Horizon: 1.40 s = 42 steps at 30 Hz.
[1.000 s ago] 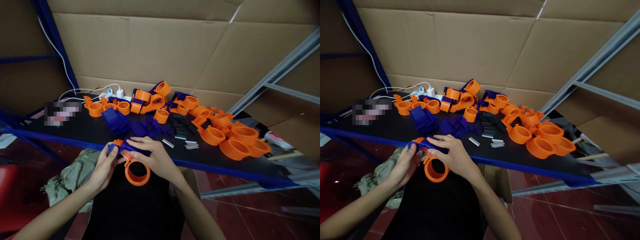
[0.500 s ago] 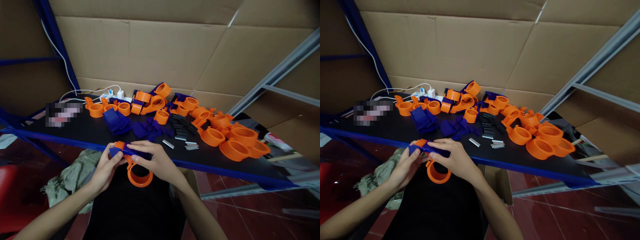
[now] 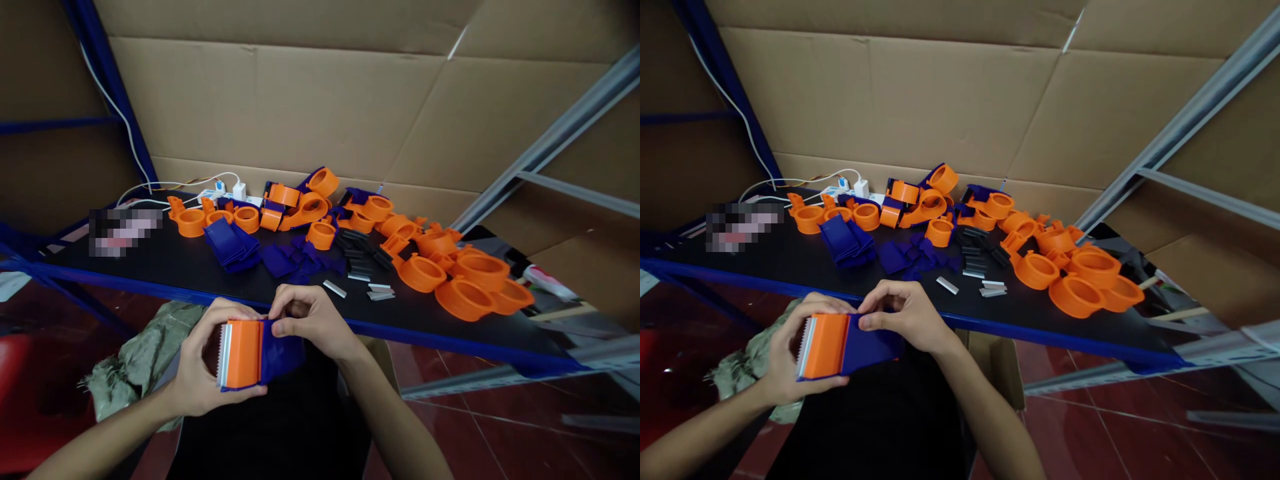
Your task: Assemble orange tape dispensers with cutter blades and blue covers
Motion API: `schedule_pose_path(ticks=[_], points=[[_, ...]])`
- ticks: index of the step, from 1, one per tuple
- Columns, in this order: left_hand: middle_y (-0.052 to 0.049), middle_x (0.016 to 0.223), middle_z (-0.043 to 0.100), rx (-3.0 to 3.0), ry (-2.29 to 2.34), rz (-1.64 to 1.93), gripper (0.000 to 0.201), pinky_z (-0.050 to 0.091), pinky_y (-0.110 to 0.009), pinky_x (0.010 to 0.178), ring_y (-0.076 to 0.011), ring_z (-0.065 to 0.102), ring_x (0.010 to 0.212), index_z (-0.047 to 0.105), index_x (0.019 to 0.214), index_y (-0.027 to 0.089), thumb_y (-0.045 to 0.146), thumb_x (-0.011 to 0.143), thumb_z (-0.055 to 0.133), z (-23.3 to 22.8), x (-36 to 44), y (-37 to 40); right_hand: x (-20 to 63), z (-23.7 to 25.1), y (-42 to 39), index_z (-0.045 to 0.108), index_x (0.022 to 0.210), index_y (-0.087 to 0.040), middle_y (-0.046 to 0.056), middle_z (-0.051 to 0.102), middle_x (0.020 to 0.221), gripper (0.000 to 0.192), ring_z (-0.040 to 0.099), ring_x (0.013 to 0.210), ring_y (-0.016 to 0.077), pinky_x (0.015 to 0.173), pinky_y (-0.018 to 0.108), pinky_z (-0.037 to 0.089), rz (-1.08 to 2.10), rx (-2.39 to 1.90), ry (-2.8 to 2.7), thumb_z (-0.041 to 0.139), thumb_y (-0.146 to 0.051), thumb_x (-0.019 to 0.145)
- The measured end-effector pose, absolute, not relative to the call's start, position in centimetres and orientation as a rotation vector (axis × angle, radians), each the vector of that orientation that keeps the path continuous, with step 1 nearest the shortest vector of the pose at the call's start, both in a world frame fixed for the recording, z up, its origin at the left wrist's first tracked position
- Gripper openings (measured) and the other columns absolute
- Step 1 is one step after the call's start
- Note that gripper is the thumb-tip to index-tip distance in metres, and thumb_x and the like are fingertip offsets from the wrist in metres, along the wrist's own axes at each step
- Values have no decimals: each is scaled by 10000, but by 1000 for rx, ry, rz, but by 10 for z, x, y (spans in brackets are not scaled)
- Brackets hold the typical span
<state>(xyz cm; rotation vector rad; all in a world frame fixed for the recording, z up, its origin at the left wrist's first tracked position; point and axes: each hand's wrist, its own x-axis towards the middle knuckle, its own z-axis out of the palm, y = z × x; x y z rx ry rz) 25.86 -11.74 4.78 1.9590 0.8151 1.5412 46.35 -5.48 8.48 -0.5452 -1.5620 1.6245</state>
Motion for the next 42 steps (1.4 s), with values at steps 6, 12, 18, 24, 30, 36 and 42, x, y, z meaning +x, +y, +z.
schedule_pose_path(ticks=[6, 12, 18, 24, 30, 36, 42], points=[[-105, 1126, 631, 2044, 831, 1563, 798, 499, -500, 924, -316, 627, 1053, 538, 1237, 243, 197, 543, 930, 46, 257, -116, 465, 81, -50, 730, 742, -160, 5, 653, 745, 223, 584, 710, 121, 657, 236, 448, 1671, -568, -1535, 894, -281, 650], [-114, 1126, 654, 2054, 849, 1540, 835, 506, -525, 912, -346, 633, 1046, 554, 1266, 275, 192, 525, 929, 46, 255, -119, 465, 79, -49, 728, 761, -154, 7, 680, 769, 246, 631, 714, 120, 687, 241, 490, 1734, -589, -1542, 892, -301, 652], [-117, 1143, 666, 2091, 805, 1536, 899, 516, -543, 914, -360, 639, 1047, 570, 1284, 303, 131, 480, 934, 44, 253, -120, 469, 84, -50, 747, 790, -153, 24, 693, 789, 249, 661, 789, 151, 772, 282, 515, 1745, -547, -1618, 880, -327, 673], [-117, 1196, 653, 1908, 869, 1573, 772, 494, -548, 962, -353, 629, 1105, 598, 1199, 281, 148, 513, 928, 44, 259, -116, 462, 73, -45, 742, 800, -161, 30, 687, 836, 201, 651, 801, 143, 774, 281, 511, 1577, -532, -1634, 832, -332, 748], [-129, 1274, 665, 1406, 973, 1638, 627, 472, -476, 1003, -348, 607, 1211, 567, 1169, 244, 223, 629, 885, 39, 267, -108, 468, 87, -48, 738, 1127, -232, 79, 660, 1125, 246, 611, 1077, 189, 992, 360, 473, 958, -673, -2032, 661, -341, 920], [-113, 1243, 674, 1012, 884, 1802, 506, 506, -464, 972, -331, 646, 1149, 558, 1183, 243, 318, 742, 795, 35, 263, -97, 474, 109, -71, 447, 1481, -333, 70, 462, 1486, 675, 444, 1361, 230, 1144, 411, 383, 652, -703, -2411, 726, -352, 867], [-87, 1161, 701, 950, 897, 1829, 448, 538, -420, 922, -288, 685, 1059, 576, 1126, 237, 312, 746, 801, 34, 262, -96, 467, 102, -71, 483, 1460, -325, 95, 525, 1400, 512, 507, 1272, 260, 1109, 500, 414, 324, -815, -2418, 569, -256, 960]])
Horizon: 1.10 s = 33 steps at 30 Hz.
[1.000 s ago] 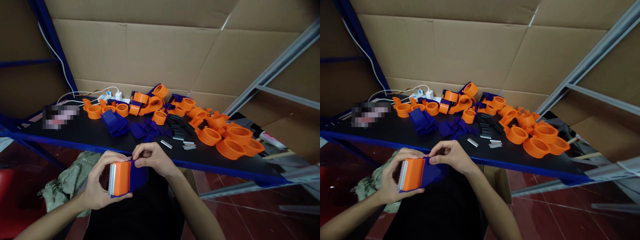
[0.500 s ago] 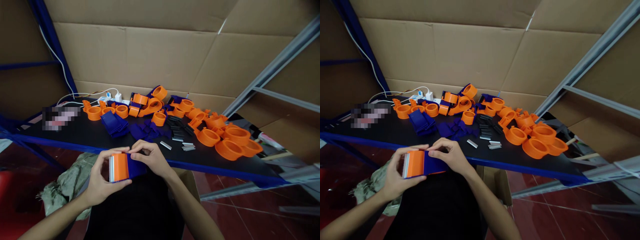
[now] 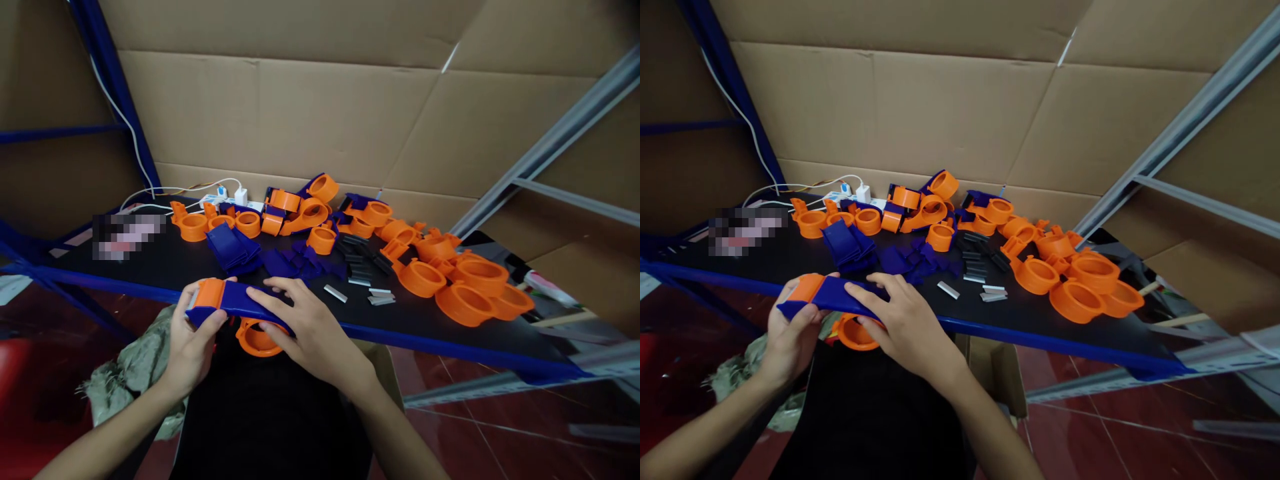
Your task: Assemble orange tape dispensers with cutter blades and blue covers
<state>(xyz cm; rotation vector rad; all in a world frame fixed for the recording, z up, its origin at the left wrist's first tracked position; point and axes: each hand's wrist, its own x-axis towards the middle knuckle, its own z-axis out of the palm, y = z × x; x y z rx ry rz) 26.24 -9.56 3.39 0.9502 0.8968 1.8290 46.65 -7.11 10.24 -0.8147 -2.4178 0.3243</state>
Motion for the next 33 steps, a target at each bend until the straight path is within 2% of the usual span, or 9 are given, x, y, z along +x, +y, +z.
schedule_pose_path(ticks=[4, 11, 16, 18, 22, 25, 27, 30, 33], points=[[-92, 1214, 689, 909, 867, 1753, 394, 552, -398, 892, -282, 679, 1086, 582, 1123, 232, 322, 790, 771, 32, 267, -93, 470, 98, -65, 530, 1427, -293, 96, 589, 1281, 491, 562, 1178, 248, 1035, 454, 477, 294, -843, -2417, 556, -205, 944], [-122, 1302, 656, 894, 781, 1665, 392, 573, -398, 869, -315, 636, 1177, 614, 1142, 233, 385, 806, 746, 35, 270, -90, 477, 96, -61, 538, 1406, -298, 66, 612, 1304, 524, 596, 1168, 227, 1004, 394, 489, 476, -917, -2262, 615, -189, 899], [-119, 1325, 650, 877, 754, 1569, 388, 585, -399, 850, -293, 674, 1108, 610, 1175, 249, 429, 844, 703, 37, 269, -88, 474, 92, -60, 657, 1260, -257, 57, 685, 1111, 350, 654, 988, 198, 868, 325, 517, 488, -969, -2222, 592, -204, 920], [-116, 1326, 650, 856, 750, 1541, 346, 593, -391, 830, -281, 694, 1063, 622, 1148, 239, 432, 867, 679, 38, 269, -88, 471, 91, -61, 665, 1252, -259, 57, 694, 1086, 336, 659, 958, 203, 830, 325, 520, 459, -1029, -2226, 596, -238, 924], [-92, 1321, 651, 785, 742, 1620, 284, 605, -351, 797, -250, 693, 1052, 627, 1133, 238, 406, 905, 641, 38, 268, -87, 464, 90, -67, 574, 1382, -273, 62, 682, 1218, 464, 624, 1082, 234, 914, 381, 508, 390, -1047, -2218, 600, -258, 920], [-89, 1285, 662, 764, 727, 1679, 296, 611, -336, 780, -246, 669, 1087, 634, 1132, 225, 436, 928, 599, 36, 264, -82, 458, 97, -62, 630, 1329, -248, 68, 715, 1148, 423, 631, 1039, 226, 917, 380, 512, 374, -986, -2164, 602, -225, 907], [-89, 1268, 663, 774, 712, 1704, 312, 617, -332, 760, -244, 650, 1107, 636, 1131, 222, 457, 935, 574, 35, 260, -77, 453, 108, -45, 703, 1231, -238, 67, 738, 1055, 348, 653, 951, 213, 877, 358, 522, 383, -950, -2129, 616, -223, 894], [-103, 1336, 624, 802, 718, 1750, 362, 629, -371, 740, -268, 620, 1150, 608, 1214, 237, 458, 934, 546, 36, 257, -72, 437, 130, 5, 752, 1131, -215, 49, 751, 1042, 279, 675, 917, 199, 854, 324, 523, 451, -882, -2110, 632, -257, 883], [-140, 1412, 568, 880, 761, 1773, 412, 637, -422, 716, -316, 617, 1168, 565, 1295, 231, 393, 916, 564, 37, 257, -73, 411, 151, 71, 737, 1151, -158, 39, 755, 1066, 305, 684, 954, 185, 851, 284, 515, 493, -853, -2108, 562, -251, 919]])
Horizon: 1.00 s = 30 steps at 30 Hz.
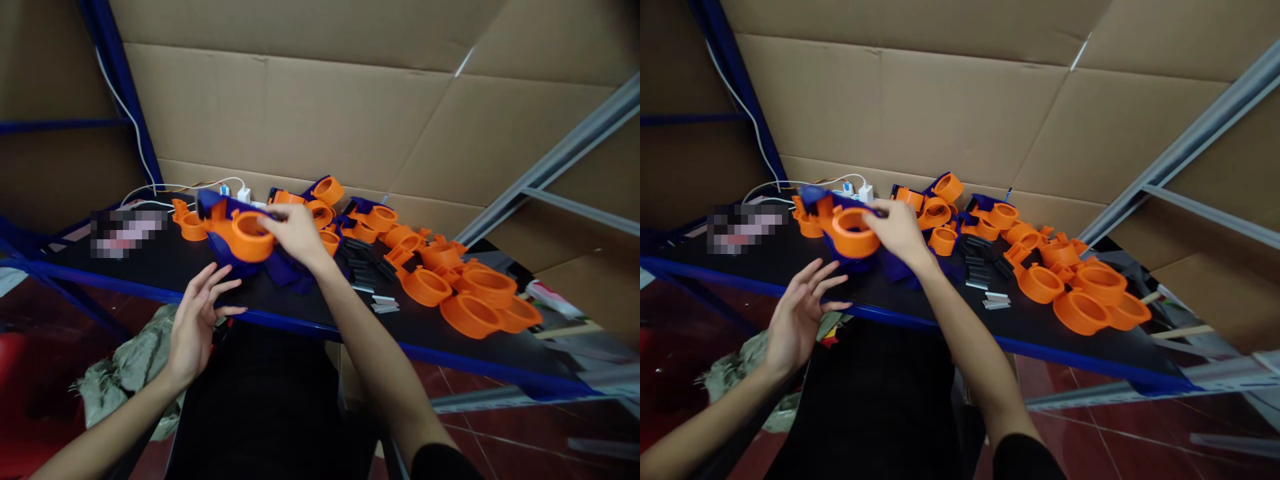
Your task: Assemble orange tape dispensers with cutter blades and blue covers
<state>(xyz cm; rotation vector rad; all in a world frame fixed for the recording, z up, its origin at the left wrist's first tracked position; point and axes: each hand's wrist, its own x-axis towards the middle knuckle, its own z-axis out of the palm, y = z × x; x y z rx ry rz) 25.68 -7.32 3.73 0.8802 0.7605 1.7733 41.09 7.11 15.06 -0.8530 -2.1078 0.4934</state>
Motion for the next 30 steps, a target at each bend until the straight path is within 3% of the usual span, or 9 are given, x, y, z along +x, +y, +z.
schedule_pose_path(ticks=[5, 9, 13, 17, 20, 25, 30], points=[[-148, 1365, 589, 987, 841, 1717, 289, 638, -399, 607, -329, 693, 1048, 607, 1162, 207, 345, 908, 584, 34, 261, -78, 363, 160, 153, 727, 1132, -132, 121, 732, 1121, 301, 668, 1057, 249, 887, 331, 500, 198, -1375, -2103, 579, -253, 900], [-142, 1330, 604, 1037, 888, 1677, 235, 631, -362, 572, -308, 726, 976, 611, 1107, 194, 340, 926, 575, 30, 263, -77, 345, 153, 175, 731, 1065, -120, 181, 726, 1096, 253, 664, 1082, 307, 877, 359, 506, 141, -1527, -2109, 617, -227, 865], [-146, 1301, 620, 1065, 900, 1612, 232, 631, -351, 590, -288, 733, 945, 628, 1080, 177, 347, 937, 563, 28, 262, -75, 341, 152, 181, 701, 1119, -108, 195, 702, 1158, 300, 650, 1096, 314, 888, 394, 505, 59, -1582, -2153, 626, -278, 884], [-142, 1252, 644, 1065, 916, 1572, 230, 621, -334, 588, -269, 735, 905, 645, 1065, 168, 344, 942, 562, 27, 262, -74, 327, 160, 174, 674, 1159, -85, 196, 660, 1242, 292, 562, 1207, 302, 998, 438, 444, -64, -1461, -2239, 523, -201, 938], [-130, 1209, 663, 1068, 921, 1562, 219, 615, -328, 594, -254, 734, 884, 656, 1043, 169, 341, 942, 565, 26, 263, -74, 298, 163, 158, 653, 1181, -67, 197, 633, 1282, 322, 489, 1277, 304, 1073, 483, 367, -241, -1122, -2464, 434, -123, 953], [-109, 1124, 692, 1054, 913, 1539, 206, 610, -330, 607, -232, 731, 838, 668, 1000, 170, 342, 929, 580, 24, 264, -75, 233, 145, 127, 694, 1070, -84, 182, 683, 1181, 239, 582, 1167, 302, 1022, 472, 411, -273, -807, -2793, 544, -69, 884], [-50, 802, 714, 991, 930, 1550, 181, 596, -318, 564, -218, 718, 718, 659, 955, 173, 339, 897, 615, 22, 261, -72, 202, 126, 108, 682, 1071, -96, 161, 699, 1164, 277, 611, 1157, 290, 1040, 499, 402, -194, -827, -2813, 549, 10, 853]])
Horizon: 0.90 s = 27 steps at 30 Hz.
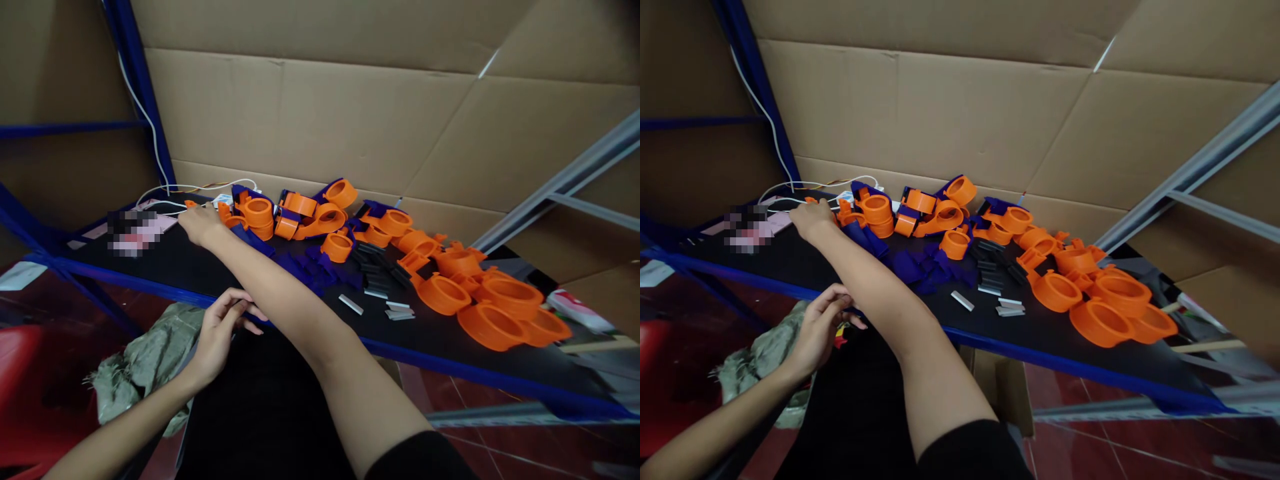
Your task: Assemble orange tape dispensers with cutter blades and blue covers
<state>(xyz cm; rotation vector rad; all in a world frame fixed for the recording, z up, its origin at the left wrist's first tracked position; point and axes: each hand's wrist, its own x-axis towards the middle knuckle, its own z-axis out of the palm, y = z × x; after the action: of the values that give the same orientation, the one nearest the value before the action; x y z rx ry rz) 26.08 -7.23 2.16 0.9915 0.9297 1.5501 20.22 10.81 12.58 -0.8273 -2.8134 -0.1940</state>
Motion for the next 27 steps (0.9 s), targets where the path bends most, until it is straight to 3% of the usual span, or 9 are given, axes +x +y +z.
schedule_pose_path(ticks=[7, 10, 12, 15, 18, 21, 25, 27], points=[[-77, 902, 717, 930, 882, 1657, 169, 560, -286, 515, -187, 696, 675, 675, 939, 159, 308, 886, 613, 21, 255, -67, 215, 128, 116, 632, 1150, -120, 141, 684, 1202, 272, 600, 1160, 269, 941, 403, 484, -44, -886, -2634, 492, -70, 923], [-84, 928, 709, 918, 887, 1759, 146, 544, -266, 498, -211, 702, 755, 682, 900, 163, 298, 865, 638, 17, 253, -65, 224, 137, 126, 535, 1284, -134, 108, 641, 1276, 339, 595, 1158, 202, 939, 323, 484, 82, -913, -2484, 451, -91, 959], [-87, 990, 705, 898, 887, 1859, 134, 560, -273, 533, -241, 700, 883, 691, 905, 176, 289, 845, 653, 17, 253, -63, 233, 144, 125, 520, 1266, -121, 105, 626, 1272, 305, 588, 1144, 166, 970, 289, 463, 251, -887, -2296, 457, -95, 969], [-98, 1205, 681, 839, 825, 2051, 243, 603, -368, 772, -284, 625, 1168, 695, 1055, 211, 307, 844, 622, 22, 250, -59, 260, 153, 102, 563, 1062, -138, 60, 650, 1080, 111, 610, 995, 140, 910, 263, 484, 585, -720, -2040, 496, -173, 981], [-112, 1354, 629, 774, 659, 2109, 403, 485, -428, 1047, -283, 531, 1320, 661, 1205, 203, 415, 886, 537, 36, 245, -58, 309, 155, 53, 535, 890, -168, -7, 598, 884, 119, 586, 795, 104, 753, 224, 502, 905, -463, -2018, 562, -264, 954], [-156, 1298, 662, 694, 551, 1962, 563, 509, -442, 1022, -312, 578, 1265, 673, 1178, 157, 584, 905, 429, 51, 240, -67, 364, 147, -4, 560, 898, -165, -29, 551, 774, 184, 541, 659, 87, 608, 203, 473, 1271, -421, -2073, 615, -338, 925], [-165, 1245, 690, 666, 699, 1589, 615, 608, -459, 835, -343, 681, 1096, 625, 1294, 176, 621, 915, 435, 62, 240, -89, 419, 134, -62, 616, 970, -159, -51, 555, 679, 309, 509, 507, 75, 482, 197, 414, 1789, -522, -2152, 680, -446, 874], [-118, 1272, 684, 702, 810, 1521, 538, 630, -408, 748, -290, 735, 946, 533, 1400, 269, 429, 891, 604, 63, 243, -96, 438, 130, -76, 663, 1058, -178, -53, 577, 647, 336, 528, 504, 83, 493, 202, 404, 1783, -620, -2249, 703, -447, 861]])
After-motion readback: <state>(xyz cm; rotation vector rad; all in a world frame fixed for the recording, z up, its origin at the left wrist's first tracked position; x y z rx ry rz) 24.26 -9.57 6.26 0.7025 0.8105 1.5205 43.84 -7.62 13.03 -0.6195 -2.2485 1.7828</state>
